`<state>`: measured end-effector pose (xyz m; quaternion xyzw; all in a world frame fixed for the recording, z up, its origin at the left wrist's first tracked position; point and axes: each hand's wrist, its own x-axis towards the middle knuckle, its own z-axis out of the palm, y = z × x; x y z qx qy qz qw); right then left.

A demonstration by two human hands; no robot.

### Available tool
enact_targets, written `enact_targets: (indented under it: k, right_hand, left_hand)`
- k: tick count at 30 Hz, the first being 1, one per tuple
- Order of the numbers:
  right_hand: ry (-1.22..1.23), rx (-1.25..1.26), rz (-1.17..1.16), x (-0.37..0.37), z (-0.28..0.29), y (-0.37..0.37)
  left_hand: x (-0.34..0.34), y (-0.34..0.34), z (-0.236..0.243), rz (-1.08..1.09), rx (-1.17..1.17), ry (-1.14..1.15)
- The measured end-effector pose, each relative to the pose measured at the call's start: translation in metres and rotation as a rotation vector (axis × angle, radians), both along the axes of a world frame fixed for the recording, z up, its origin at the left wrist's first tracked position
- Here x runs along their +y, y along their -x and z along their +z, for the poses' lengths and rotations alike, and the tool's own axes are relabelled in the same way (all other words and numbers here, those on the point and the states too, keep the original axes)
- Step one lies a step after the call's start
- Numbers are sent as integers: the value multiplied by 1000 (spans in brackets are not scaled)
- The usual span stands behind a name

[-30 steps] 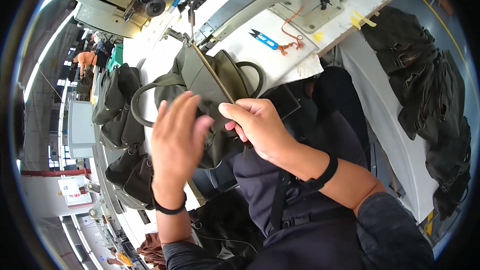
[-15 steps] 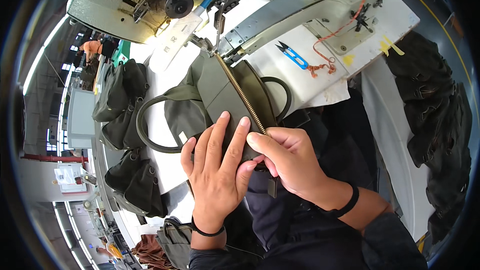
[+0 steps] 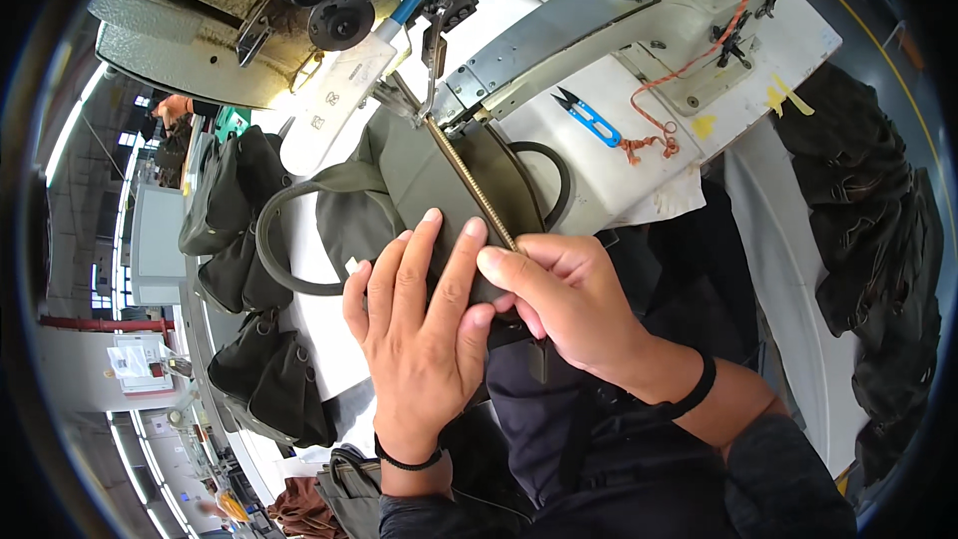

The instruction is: The person uses an industrial sewing machine to stitch a zipper onto a dark green canvas bag. They guide the bag under the needle, sew along the zipper edge, and periodically stop to adjust the fabric and trim threads. The person repeats this process on multiple bags, handling them one at a time.

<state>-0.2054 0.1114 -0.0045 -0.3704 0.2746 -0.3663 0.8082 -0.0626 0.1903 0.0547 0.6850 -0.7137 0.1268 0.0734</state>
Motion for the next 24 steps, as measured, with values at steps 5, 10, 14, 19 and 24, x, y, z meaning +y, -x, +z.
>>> enact_targets:
  k: [5,10,14,19,24]
  right_hand:
    - [-32,-34,-14,-12,3,-12]
    - [16,-67,-1,-20,-1,-16]
    - [-7,-100,14,-22,0,-15]
    - [-9,-113,18,-28,-5,-16]
    - [-53,-125,30,-34,-6,-22]
  left_hand:
    - [-11,-10,1,2,-2,10]
    - [-17,-12,4,8,2,15]
    - [-18,-11,5,12,9,10]
    - [-22,-10,6,11,17,-3]
    - [-26,-14,4,4,-3,7]
